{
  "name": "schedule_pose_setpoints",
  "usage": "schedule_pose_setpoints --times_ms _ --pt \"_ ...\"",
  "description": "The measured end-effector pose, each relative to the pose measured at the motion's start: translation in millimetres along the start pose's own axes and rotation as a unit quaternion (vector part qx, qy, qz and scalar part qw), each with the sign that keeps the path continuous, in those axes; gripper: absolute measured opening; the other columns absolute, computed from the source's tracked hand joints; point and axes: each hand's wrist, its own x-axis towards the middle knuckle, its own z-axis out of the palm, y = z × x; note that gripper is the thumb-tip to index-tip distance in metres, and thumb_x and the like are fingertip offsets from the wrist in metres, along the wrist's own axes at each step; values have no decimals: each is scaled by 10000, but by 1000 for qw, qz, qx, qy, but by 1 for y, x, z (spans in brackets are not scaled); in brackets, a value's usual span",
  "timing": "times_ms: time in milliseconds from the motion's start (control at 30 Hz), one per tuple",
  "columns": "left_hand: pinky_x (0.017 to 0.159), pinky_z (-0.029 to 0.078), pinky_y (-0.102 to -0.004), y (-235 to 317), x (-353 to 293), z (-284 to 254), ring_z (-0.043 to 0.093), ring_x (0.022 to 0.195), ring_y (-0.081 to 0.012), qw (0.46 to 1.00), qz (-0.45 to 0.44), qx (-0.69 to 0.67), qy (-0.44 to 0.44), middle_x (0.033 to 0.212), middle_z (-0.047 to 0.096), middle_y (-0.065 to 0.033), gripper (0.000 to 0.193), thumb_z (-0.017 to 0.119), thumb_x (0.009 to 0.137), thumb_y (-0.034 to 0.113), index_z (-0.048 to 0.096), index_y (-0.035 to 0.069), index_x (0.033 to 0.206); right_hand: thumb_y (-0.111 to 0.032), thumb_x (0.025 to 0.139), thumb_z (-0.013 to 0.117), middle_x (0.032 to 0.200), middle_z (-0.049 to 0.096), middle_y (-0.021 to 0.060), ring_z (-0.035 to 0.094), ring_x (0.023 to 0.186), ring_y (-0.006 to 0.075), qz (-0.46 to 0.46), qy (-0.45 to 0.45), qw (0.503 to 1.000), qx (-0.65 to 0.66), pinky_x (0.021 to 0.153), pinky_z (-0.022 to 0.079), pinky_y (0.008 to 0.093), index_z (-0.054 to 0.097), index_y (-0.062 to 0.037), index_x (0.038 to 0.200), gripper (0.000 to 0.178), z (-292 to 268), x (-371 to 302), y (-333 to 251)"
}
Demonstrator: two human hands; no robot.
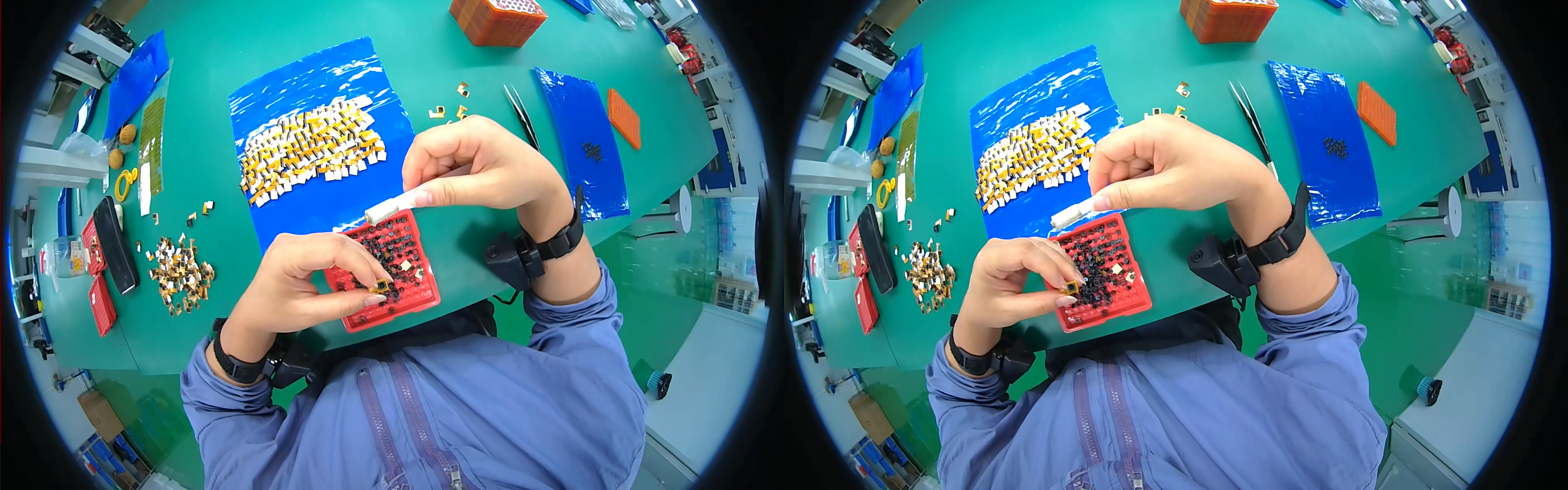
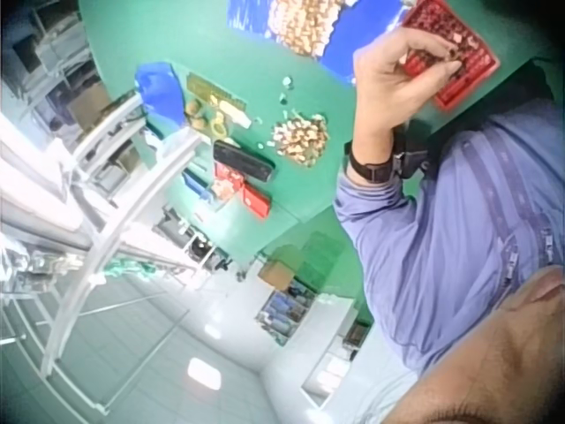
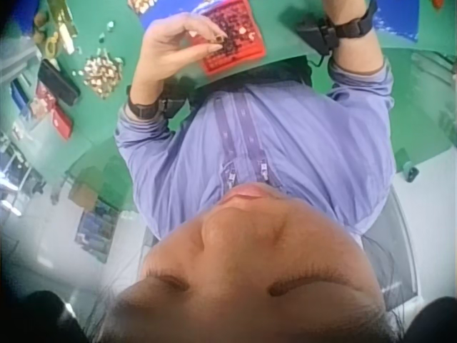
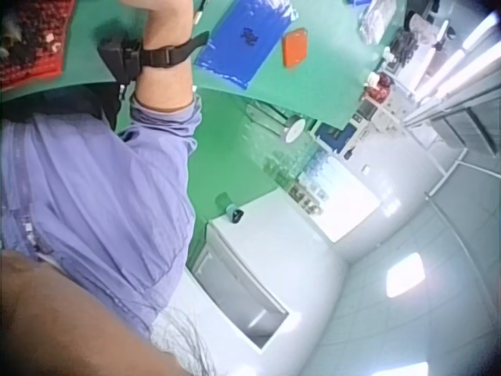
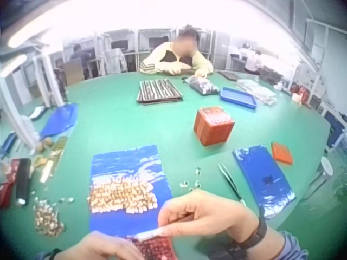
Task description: The person repeatedly picks up small electronic components from a red tray and a blue sheet, then uses a white cylindrical tool to apply a substance to the components. The person places the treated components back onto the blue sheet. The task involves repetitive handling of small parts in a workshop setting.
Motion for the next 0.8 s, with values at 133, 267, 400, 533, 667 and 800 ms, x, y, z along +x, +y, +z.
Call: schedule_pose_setpoints --times_ms 133,267,400,533,667,800 --pt "701 512 -278 0 0 0 661 776 -180 1000 3 2 0 802 673 -79 120 719 676 -11 643 26 761 -150 827 661 609 533 -30 449 558 25 -2 -2 1000 -14 495 347 191 603 -18 813 145 -1 0 -1" --pt "698 510 -276 0 0 -1 661 775 -180 1000 0 5 -2 804 673 -78 127 723 673 -7 644 28 766 -102 820 664 687 559 -22 475 627 20 14 -17 1000 -21 544 369 168 598 0 848 125 -3 0 -4" --pt "696 510 -276 0 0 -1 661 776 -179 1000 1 4 -5 807 673 -78 129 723 674 -5 645 28 771 -85 818 667 721 570 -20 482 658 16 21 -25 999 -26 563 375 156 595 9 865 127 -3 0 -5" --pt "695 510 -276 1 0 0 661 777 -181 1000 2 0 -5 809 673 -78 127 722 676 -7 644 26 770 -89 820 665 717 570 -20 481 654 16 23 -27 999 -31 560 375 156 596 9 862 127 -4 0 -5" --pt "693 510 -277 1 0 -1 661 779 -184 1000 4 5 -7 809 672 -80 123 719 677 -9 641 26 764 -91 821 664 723 577 -16 486 656 16 21 -24 999 -28 559 377 156 597 9 863 127 -3 0 -5" --pt "688 511 -278 1 1 -1 662 777 -186 1000 7 6 -7 804 672 -81 116 718 677 -12 637 27 751 -91 822 664 731 585 -11 491 660 17 28 -25 999 -38 562 380 156 597 11 866 130 -3 0 -6"
